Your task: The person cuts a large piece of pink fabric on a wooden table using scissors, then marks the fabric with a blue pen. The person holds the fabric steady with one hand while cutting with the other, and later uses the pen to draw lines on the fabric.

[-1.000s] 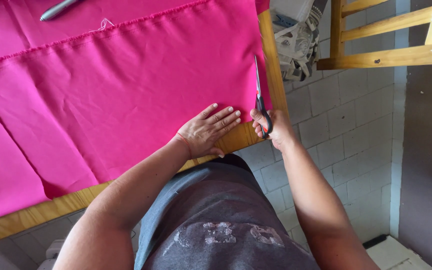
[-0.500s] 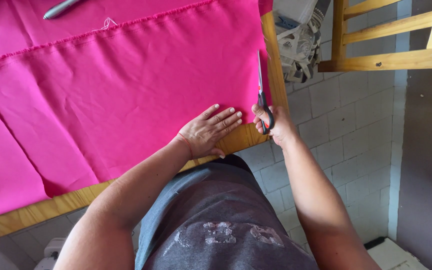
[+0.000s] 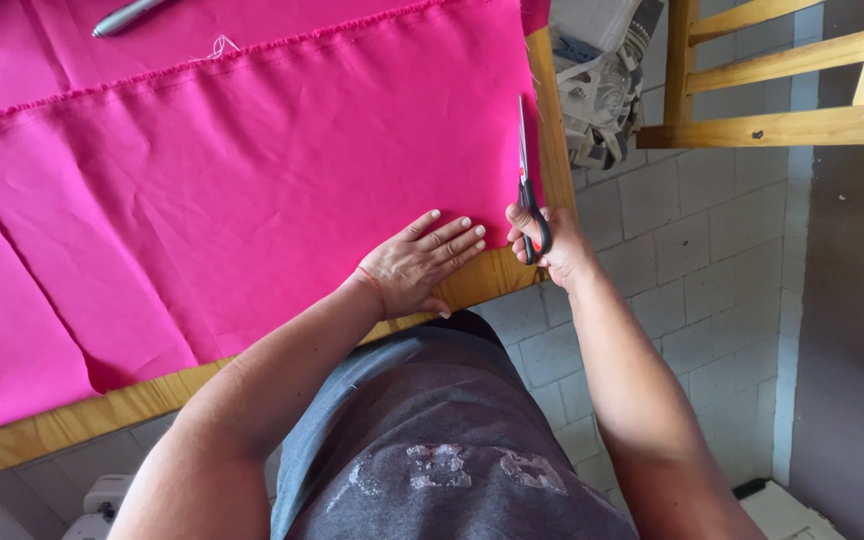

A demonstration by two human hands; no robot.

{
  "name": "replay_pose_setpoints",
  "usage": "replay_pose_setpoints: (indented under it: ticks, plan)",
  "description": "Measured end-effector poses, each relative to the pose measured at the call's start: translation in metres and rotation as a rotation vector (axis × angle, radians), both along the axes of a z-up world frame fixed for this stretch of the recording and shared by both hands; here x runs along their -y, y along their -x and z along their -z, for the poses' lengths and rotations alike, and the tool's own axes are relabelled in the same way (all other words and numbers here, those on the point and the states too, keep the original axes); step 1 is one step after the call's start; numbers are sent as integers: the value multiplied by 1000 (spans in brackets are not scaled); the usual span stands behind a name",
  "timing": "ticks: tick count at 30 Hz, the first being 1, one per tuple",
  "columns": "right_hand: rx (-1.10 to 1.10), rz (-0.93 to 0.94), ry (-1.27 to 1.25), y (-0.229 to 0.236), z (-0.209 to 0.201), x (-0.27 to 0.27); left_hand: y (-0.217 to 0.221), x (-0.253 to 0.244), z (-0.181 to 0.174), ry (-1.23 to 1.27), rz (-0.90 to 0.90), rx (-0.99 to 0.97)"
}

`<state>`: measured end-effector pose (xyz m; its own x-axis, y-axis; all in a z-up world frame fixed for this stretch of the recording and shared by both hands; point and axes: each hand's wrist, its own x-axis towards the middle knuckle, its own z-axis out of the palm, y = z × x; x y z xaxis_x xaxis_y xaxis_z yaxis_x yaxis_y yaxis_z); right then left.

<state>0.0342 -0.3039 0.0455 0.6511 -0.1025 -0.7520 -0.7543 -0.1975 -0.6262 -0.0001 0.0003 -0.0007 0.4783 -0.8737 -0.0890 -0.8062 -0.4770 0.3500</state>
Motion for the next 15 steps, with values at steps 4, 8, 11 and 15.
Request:
replay_pose_setpoints:
  ticks: [4, 8, 11, 15]
  plan:
    - [-2, 8, 38, 1, 3, 0, 0, 0, 0, -2, 6, -1]
    - [-10, 10, 56, 1, 9, 5, 0, 0, 0, 0, 4, -2]
    - [-16, -5, 42, -1, 7, 4, 0, 0, 2, 8, 4, -3]
    - [-6, -63, 17, -9, -1, 14, 0, 1, 3, -5, 4, 6]
